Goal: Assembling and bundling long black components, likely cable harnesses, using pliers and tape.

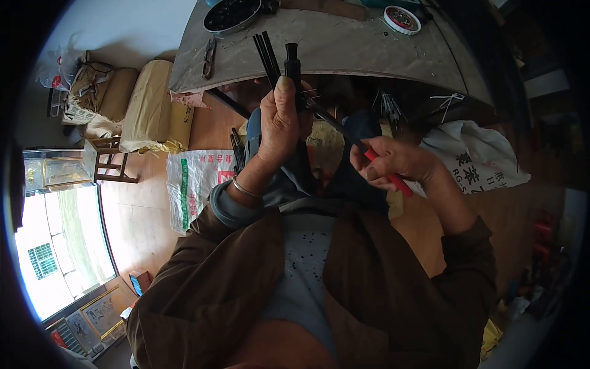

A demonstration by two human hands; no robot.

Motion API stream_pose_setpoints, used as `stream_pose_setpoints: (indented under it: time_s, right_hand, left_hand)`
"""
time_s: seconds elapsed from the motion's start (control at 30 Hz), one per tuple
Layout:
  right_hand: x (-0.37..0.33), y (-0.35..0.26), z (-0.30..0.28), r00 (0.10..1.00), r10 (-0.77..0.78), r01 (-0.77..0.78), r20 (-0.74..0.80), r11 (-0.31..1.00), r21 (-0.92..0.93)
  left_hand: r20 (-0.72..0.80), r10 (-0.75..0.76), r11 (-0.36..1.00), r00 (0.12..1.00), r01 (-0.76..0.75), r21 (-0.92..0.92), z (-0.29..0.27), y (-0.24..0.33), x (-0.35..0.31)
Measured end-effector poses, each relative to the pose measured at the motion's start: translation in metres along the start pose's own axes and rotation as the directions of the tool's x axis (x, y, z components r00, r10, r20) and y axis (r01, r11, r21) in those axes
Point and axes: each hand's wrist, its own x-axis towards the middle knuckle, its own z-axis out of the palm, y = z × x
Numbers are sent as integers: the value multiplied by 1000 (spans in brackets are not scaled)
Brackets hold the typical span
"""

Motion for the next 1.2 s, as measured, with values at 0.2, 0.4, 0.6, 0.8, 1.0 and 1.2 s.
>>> stream_pose_setpoints:
  time_s: [0.2, 0.4, 0.6, 0.8, 1.0, 1.2]
  right_hand:
    - [4, -13, 23, 870, -398, 67, -291, 681, -729]
    - [-3, -18, 22, 979, 66, -89, -193, 990, -112]
    - [-8, -35, 41, 955, 182, -206, -236, 975, -84]
    - [10, 2, 49, 948, 55, -99, -315, 987, -125]
    - [-7, -26, 42, 955, 106, -158, -277, 972, -172]
    - [-12, -67, 51, 889, 156, -364, -431, 812, -456]
  left_hand:
    - [-22, -21, 1000, 1000, 21, 10, -7, 2, 0]
    - [64, -30, 999, 998, 29, 20, -1, 7, 1]
    - [88, -39, 999, 995, 36, 29, -3, 7, 4]
    - [112, -44, 999, 993, 41, 28, -5, 5, 4]
    - [151, -104, 994, 983, 106, -10, -7, 6, 6]
    - [112, -85, 996, 990, 85, -2, 0, 8, 1]
